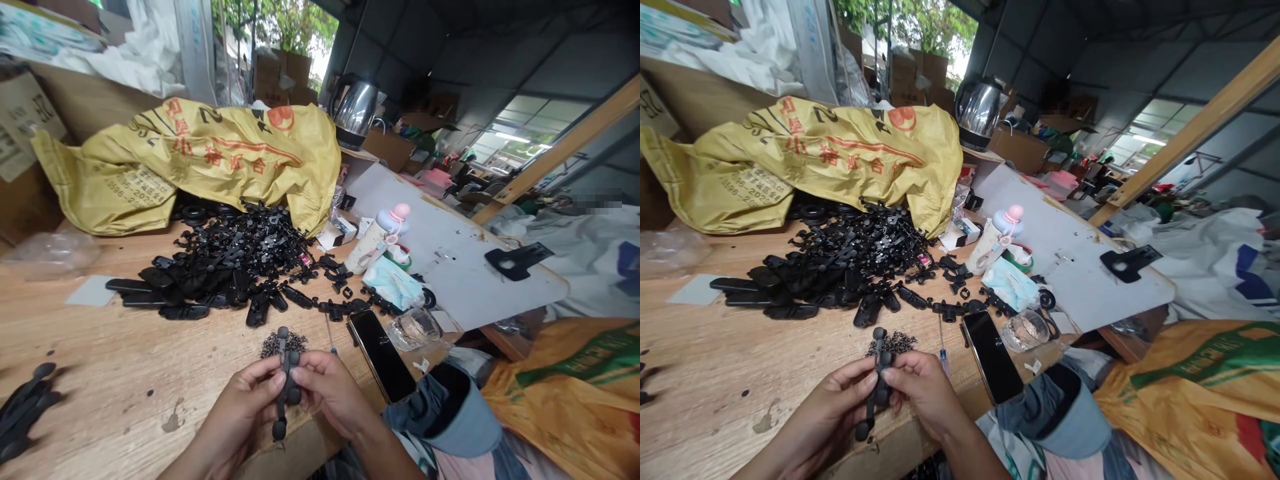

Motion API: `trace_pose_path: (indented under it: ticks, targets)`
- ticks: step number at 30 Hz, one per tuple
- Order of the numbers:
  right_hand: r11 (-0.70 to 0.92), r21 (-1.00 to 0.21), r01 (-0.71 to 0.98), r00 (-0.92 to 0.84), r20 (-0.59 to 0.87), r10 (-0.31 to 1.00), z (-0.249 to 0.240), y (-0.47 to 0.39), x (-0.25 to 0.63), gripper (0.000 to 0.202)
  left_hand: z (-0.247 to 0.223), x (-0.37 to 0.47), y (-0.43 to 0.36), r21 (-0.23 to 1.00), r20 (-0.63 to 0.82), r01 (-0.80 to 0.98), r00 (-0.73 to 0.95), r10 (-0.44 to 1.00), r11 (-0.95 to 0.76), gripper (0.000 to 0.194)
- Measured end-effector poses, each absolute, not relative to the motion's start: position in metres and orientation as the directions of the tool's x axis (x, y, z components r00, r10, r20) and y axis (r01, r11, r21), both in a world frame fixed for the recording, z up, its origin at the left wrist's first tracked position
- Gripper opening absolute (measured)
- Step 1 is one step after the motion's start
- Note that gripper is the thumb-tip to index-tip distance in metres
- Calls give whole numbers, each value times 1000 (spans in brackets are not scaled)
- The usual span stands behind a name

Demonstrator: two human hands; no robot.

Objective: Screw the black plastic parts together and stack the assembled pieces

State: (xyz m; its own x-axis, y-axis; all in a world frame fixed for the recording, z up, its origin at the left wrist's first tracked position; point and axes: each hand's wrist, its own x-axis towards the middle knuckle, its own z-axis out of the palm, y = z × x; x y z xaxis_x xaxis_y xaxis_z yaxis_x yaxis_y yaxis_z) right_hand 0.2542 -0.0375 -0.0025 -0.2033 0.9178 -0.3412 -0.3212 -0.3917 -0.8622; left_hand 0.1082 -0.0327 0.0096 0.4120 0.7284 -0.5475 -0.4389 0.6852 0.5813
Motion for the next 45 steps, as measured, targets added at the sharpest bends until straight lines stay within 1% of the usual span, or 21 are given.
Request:
trace_pose_path:
  ticks: [3, 6, 8, 11, 15, 19, 22, 24, 26, 27, 28, 29, 30, 31, 33, 35, 37, 38, 41, 45]
  targets:
    - [-453, -840, -297, -268, -382, 884, -2, -37, 257, 31, 5, 109, -34, 600, -553, -398, 421, 719, 694, 33]
    - [-539, -795, -278, -330, -448, 831, -3, -37, 260, 35, 0, 111, -37, 594, -542, -401, 441, 716, 697, 35]
    - [-546, -790, -277, -293, -472, 832, -4, -37, 262, 36, -2, 113, -41, 586, -514, -407, 481, 710, 700, 29]
    - [-513, -816, -267, -164, -487, 858, -2, -35, 264, 33, -3, 116, -47, 557, -520, -393, 522, 676, 732, 20]
    - [-469, -838, -279, -60, -472, 880, 6, -31, 270, 27, -3, 119, -51, 560, -569, -351, 495, 656, 750, 21]
    - [-464, -839, -285, -57, -468, 882, 12, -29, 275, 25, -5, 119, -51, 566, -567, -333, 507, 649, 754, 20]
    - [-464, -839, -285, -68, -465, 883, 12, -31, 275, 26, -5, 116, -44, 575, -567, -374, 460, 684, 728, 21]
    - [-469, -835, -287, -84, -466, 881, 12, -32, 275, 26, -4, 115, -36, 606, -550, -405, 408, 728, 685, 23]
    - [-484, -829, -281, -114, -472, 874, 12, -34, 273, 28, -2, 114, -29, 662, -518, -398, 370, 771, 635, 25]
    - [-491, -825, -279, -127, -475, 870, 12, -35, 271, 28, -1, 114, -27, 713, -492, -362, 352, 797, 600, 26]
    - [-499, -821, -277, -137, -480, 867, 12, -36, 270, 29, -1, 114, -25, 800, -446, -273, 325, 834, 534, 28]
    - [-506, -818, -275, -143, -485, 862, 12, -37, 269, 30, -2, 113, -23, 891, -381, -137, 292, 877, 432, 30]
    - [-514, -813, -273, -144, -494, 857, 12, -38, 268, 31, -2, 110, -22, 952, -302, 29, 263, 916, 305, 33]
    - [-523, -808, -271, -137, -505, 852, 11, -39, 267, 33, -3, 105, -19, 965, -220, 196, 239, 946, 175, 35]
    - [-536, -799, -272, -118, -525, 843, 9, -41, 266, 35, -4, 88, -11, 893, -82, 449, 190, 978, -12, 36]
    - [-549, -786, -282, -107, -543, 833, 7, -43, 267, 37, -2, 61, 2, 802, 13, 592, 108, 994, -74, 33]
    - [-559, -775, -294, -104, -556, 825, 4, -45, 267, 38, 2, 28, 18, 661, 113, 742, 42, 993, -107, 33]
    - [-564, -770, -297, -106, -561, 821, 3, -46, 268, 39, 3, 12, 27, 587, 147, 801, 36, 989, -116, 33]
    - [-569, -767, -296, -106, -565, 818, 2, -47, 267, 42, 6, -22, 46, 398, 179, 897, 128, 975, -191, 29]
    - [-562, -773, -293, -115, -555, 824, 2, -48, 266, 41, 4, -30, 50, 224, 156, 924, 281, 947, -311, 22]
